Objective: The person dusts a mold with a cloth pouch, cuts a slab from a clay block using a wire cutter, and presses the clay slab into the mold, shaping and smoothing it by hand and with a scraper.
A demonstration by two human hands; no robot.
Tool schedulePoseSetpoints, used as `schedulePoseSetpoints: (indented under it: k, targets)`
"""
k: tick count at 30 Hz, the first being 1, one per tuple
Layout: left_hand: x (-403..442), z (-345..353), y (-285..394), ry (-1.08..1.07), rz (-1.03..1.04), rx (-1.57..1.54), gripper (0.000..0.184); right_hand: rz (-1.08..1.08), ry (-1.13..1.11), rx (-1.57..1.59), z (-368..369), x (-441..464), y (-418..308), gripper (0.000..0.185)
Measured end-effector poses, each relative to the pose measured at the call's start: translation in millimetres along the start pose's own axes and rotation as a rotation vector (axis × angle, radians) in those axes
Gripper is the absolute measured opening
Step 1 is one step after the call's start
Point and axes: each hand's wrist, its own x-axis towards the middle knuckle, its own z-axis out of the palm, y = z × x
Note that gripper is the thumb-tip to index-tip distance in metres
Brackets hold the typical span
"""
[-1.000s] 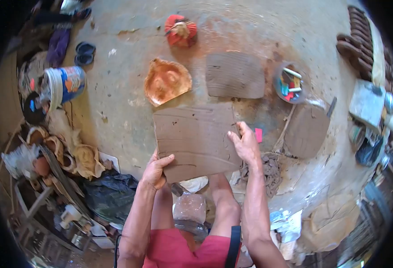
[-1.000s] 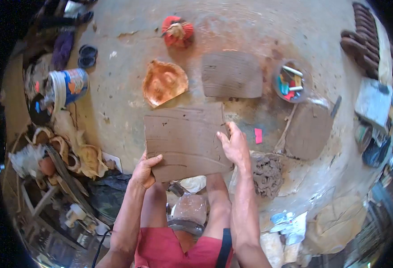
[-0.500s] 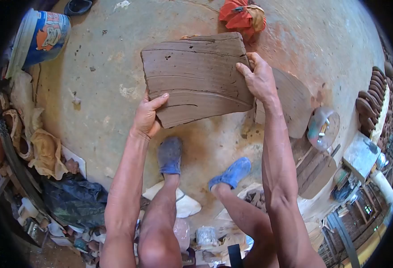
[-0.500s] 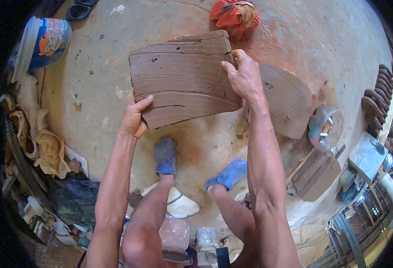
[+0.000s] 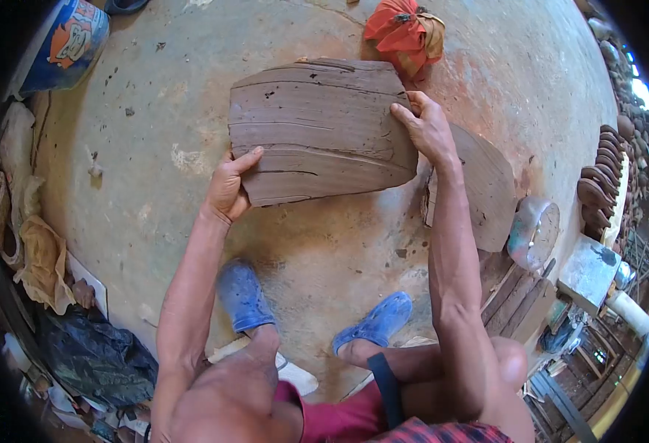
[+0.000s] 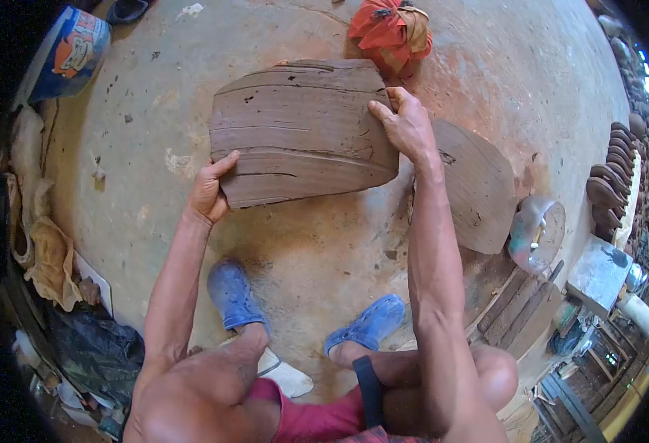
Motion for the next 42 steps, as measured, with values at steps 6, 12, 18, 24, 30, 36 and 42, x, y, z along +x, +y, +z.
schedulePoseSetpoints:
  k: [6, 12, 18, 24, 30, 36, 42]
  targets:
    - [11.0, -6.8, -1.5, 0.033, 0.023, 0.187, 0.052, -0.036, 0.007, -0.059, 10.8, -14.5, 1.3, 0.064]
    - [5.1, 1.3, 9.9, 0.190, 0.082, 0.646, 0.059, 0.033, -0.010, 0.187, 17.5, -24.5, 10.9, 0.074]
    - [12.1, -7.4, 34.2, 0.115, 0.023, 0.934, 0.063, 0.144, 0.006, 0.318, 21.9, -46.6, 2.3, 0.067]
    - [6.8, -11.4, 49.2, -0.033, -0.037, 0.959, 0.064, 0.114, 0.251, 0.185, 48.9, -113.3, 16.9, 0.066]
    - [-23.9, -22.7, 63.9, -0.139, -0.197, 1.171, 0.070, 0.249, 0.340, 0.219, 83.6, -194.5, 26.2, 0.072]
    - [3.7, -23.0, 91.8, -0.198, -0.297, 1.486, 0.084, 0.334, 0.440, 0.372, 96.9, -190.4, 49.9, 0.075]
    - [83.3, -64.0, 38.1, -0.241, 0.091, 0.885, 0.087, 0.353, 0.316, 0.619, 75.2, -147.2, 43.4, 0.083]
